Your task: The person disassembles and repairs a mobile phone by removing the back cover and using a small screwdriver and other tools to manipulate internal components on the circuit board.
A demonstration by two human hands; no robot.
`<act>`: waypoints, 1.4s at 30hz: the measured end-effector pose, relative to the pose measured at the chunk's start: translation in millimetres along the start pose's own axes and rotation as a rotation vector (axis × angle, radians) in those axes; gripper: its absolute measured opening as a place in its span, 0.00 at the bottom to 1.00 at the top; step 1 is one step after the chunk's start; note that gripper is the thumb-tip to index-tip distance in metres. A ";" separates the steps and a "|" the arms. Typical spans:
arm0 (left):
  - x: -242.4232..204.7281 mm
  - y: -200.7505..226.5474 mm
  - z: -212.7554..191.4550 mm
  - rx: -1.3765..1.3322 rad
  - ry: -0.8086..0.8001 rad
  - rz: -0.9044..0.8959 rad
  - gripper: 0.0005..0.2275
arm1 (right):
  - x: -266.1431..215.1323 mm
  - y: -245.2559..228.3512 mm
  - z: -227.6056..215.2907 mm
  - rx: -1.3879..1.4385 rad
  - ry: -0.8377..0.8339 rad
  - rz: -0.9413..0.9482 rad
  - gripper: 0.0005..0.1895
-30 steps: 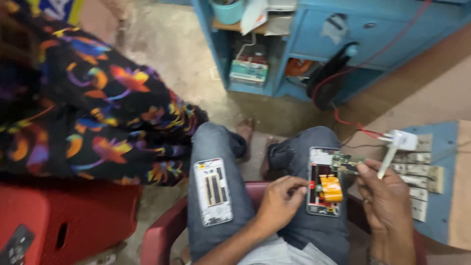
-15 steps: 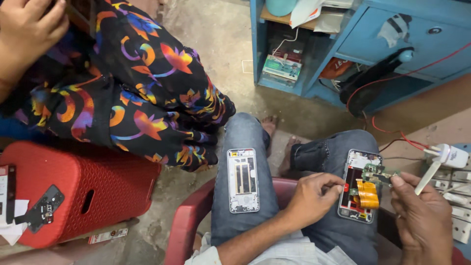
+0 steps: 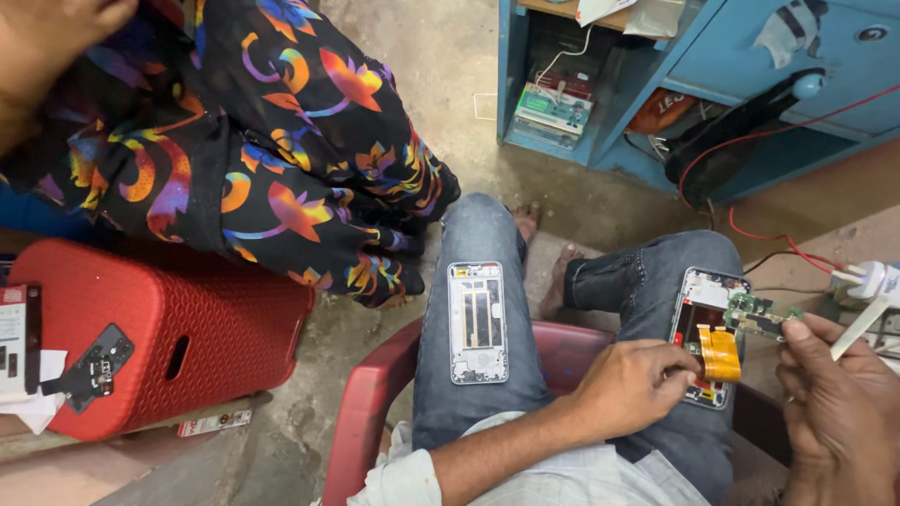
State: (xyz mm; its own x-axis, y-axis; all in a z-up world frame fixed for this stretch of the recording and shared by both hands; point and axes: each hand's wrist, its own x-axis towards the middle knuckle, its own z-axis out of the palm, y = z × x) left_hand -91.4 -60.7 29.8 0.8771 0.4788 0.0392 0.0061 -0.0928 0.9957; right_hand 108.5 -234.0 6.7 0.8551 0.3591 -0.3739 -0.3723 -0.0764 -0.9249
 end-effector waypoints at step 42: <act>87.1 -34.7 1.9 -0.604 -0.144 -0.514 0.09 | -23.7 -1.9 52.5 -0.405 -0.031 -0.358 0.28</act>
State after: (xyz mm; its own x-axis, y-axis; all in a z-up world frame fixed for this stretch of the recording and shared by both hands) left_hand -14.4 -17.4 -1.5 0.8886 0.2120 -0.4067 0.2013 0.6167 0.7611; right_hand 70.1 -193.5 20.9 0.8898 0.4551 -0.0335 0.1147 -0.2941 -0.9489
